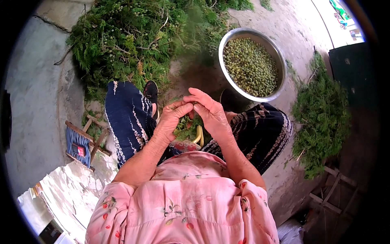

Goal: The person picks berries from green branches by hand and places them into a metal bowl.

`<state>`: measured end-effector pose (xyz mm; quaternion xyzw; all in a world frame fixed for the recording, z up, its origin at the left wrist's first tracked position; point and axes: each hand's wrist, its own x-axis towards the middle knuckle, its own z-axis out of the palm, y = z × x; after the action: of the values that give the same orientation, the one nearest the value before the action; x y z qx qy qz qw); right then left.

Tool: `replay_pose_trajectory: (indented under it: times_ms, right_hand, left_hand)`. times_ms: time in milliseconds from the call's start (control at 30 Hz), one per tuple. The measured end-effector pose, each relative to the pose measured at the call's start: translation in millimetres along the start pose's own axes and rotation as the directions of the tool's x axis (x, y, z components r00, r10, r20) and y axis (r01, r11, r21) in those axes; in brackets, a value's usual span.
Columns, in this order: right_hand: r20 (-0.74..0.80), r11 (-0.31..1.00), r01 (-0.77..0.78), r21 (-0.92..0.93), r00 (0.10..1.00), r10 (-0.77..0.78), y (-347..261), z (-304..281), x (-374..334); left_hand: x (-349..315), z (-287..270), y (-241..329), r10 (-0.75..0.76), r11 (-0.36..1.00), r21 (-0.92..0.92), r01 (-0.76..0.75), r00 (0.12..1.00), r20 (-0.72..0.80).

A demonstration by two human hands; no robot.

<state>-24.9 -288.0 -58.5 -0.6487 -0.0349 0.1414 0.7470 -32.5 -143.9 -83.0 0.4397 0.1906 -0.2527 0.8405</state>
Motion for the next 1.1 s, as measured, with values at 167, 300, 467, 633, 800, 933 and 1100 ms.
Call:
replay_pose_trajectory:
  times_ms: [167,300,467,633,800,933,1100]
  right_hand:
    - [0.006,1.0,0.011,-0.021,1.0,-0.011,-5.1,0.6,0.4]
    - [-0.088,0.83,-0.049,0.555,0.989,0.118,-0.9,-0.7,0.6]
    - [-0.181,0.883,-0.035,0.469,0.974,0.134,-12.6,-13.5,0.8]
    - [-0.107,0.939,-0.013,-0.342,0.994,-0.025,-15.3,5.9,1.9]
    - [0.123,0.669,0.262,-0.696,0.961,-0.249,-6.6,12.5,4.9]
    - [0.011,0.797,0.092,-0.597,0.994,-0.106,-12.0,10.2,2.2]
    - [-0.041,0.924,-0.243,0.294,0.963,0.266,-3.6,-3.3,2.0]
  left_hand:
    - [-2.7,0.6,2.1,0.023,0.999,0.024,-0.022,1.0,-0.012]
    - [-3.5,-3.3,5.0,-0.044,0.994,-0.096,0.045,0.999,0.02]
    - [-6.2,3.7,10.9,-0.097,0.992,-0.078,0.097,0.995,0.0]
    - [-2.1,-2.5,4.1,-0.106,0.993,-0.058,0.107,0.994,0.023]
    - [-5.8,10.1,7.7,-0.02,1.0,0.0,0.02,0.998,-0.067]
    - [-6.9,9.3,6.1,-0.026,0.998,-0.055,0.021,0.995,-0.093]
    - [-2.1,-3.3,3.5,-0.082,0.995,-0.058,0.081,0.997,-0.01]
